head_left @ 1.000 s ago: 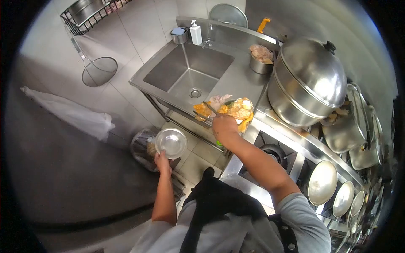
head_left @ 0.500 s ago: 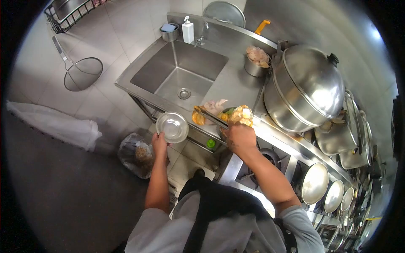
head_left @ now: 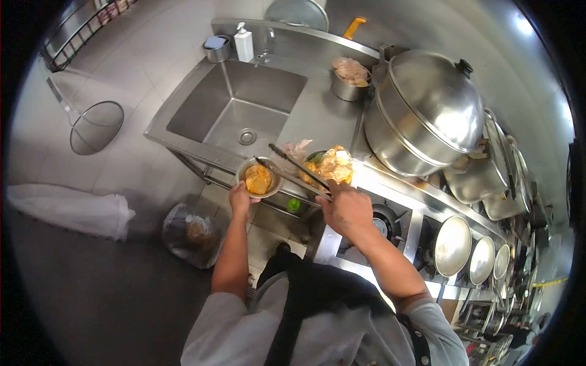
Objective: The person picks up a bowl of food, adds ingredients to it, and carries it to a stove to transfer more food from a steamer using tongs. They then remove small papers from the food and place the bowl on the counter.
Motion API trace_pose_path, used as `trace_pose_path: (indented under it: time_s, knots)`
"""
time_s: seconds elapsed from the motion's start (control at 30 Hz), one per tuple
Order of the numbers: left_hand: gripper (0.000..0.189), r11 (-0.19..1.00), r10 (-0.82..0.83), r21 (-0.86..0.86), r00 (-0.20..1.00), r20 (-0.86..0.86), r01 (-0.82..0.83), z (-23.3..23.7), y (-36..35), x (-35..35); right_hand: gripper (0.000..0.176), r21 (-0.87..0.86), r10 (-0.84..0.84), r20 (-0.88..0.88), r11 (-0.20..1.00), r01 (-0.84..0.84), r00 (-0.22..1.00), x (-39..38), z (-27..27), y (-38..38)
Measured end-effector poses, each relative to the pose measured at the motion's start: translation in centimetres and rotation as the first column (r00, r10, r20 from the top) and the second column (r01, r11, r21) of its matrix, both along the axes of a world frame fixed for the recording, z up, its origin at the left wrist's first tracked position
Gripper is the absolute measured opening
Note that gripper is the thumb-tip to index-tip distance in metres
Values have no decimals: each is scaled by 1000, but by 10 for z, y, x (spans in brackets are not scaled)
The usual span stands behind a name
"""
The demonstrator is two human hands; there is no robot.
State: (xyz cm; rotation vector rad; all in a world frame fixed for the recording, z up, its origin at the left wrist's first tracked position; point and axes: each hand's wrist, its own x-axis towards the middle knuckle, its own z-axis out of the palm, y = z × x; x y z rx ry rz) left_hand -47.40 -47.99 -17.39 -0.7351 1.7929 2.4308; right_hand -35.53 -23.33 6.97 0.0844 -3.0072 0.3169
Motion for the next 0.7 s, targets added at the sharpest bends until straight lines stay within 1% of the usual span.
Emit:
trace_pose_path:
  time_s: [0.03, 0.07, 0.13, 0.17, 0.2, 0.23, 0.27, 0.3, 0.33, 0.37, 0.4, 0.43, 0.5, 0.53, 0.57, 0.6, 0.63, 0.7]
  knots:
    - [36, 1000, 7, -6, 1000, 21, -7, -2, 0, -1, 40, -40, -72, 28, 996, 73, 997, 7, 8, 8]
    - [36, 1000, -9, -1, 1000, 24, 9, -2, -2, -5, 40, -35, -88, 30, 995, 89, 996, 14, 16, 19]
    - [31, 983, -108, -149, 994, -9, 106, 0, -2, -11, 45, -112, -181, 29, 977, 183, 983, 30, 27, 48]
    - [29, 948, -143, -285, 990, 9, 140, 21, 1, -13, 46, -98, -227, 34, 969, 229, 973, 40, 32, 62]
    - [29, 948, -155, -279, 988, 9, 151, 16, 3, -21, 46, -84, -271, 35, 958, 273, 962, 51, 36, 74]
    - [28, 927, -158, -342, 987, 15, 153, 9, 1, -30, 45, -123, -321, 65, 937, 327, 945, 60, 42, 81]
    - [28, 901, -159, -405, 987, 21, 154, 11, 3, -35, 45, -120, -329, 63, 935, 335, 942, 68, 40, 89]
    - [30, 860, -185, -472, 980, 68, 195, 23, 4, -36, 44, -107, -357, 88, 925, 365, 930, 76, 37, 97]
    - [30, 857, -194, -473, 979, 67, 202, 17, 3, -42, 43, -97, -383, 113, 914, 394, 917, 80, 34, 102]
    - [31, 675, -239, -716, 971, 16, 178, 3, -2, -52, 42, -135, -386, 105, 908, 398, 917, 82, 31, 104]
    - [32, 435, -295, -893, 955, -21, 115, -11, -7, -59, 42, -138, -393, 107, 904, 405, 913, 83, 32, 103]
    - [32, 431, -300, -895, 954, -20, 117, -21, -10, -65, 42, -129, -382, 140, 908, 400, 913, 82, 34, 102]
    - [35, 483, -293, -864, 956, -5, 144, -23, -12, -71, 42, -123, -371, 173, 911, 394, 912, 81, 31, 104]
    - [35, 480, -294, -865, 956, -6, 142, -24, -14, -71, 41, -102, -346, 111, 928, 357, 932, 79, 23, 108]
    - [34, 478, -309, -861, 951, 21, 175, -9, -13, -66, 40, -78, -318, 49, 944, 321, 947, 78, 18, 112]
    - [33, 476, -324, -855, 945, 50, 208, 2, -12, -63, 40, -79, -318, 48, 944, 321, 947, 77, 18, 114]
    - [33, 475, -325, -855, 944, 50, 208, -2, -13, -63, 38, -70, -319, 39, 945, 321, 947, 76, 18, 115]
    - [32, 615, -249, -781, 967, -60, 109, -10, -16, -60, 36, -60, -319, 31, 945, 321, 947, 75, 20, 118]
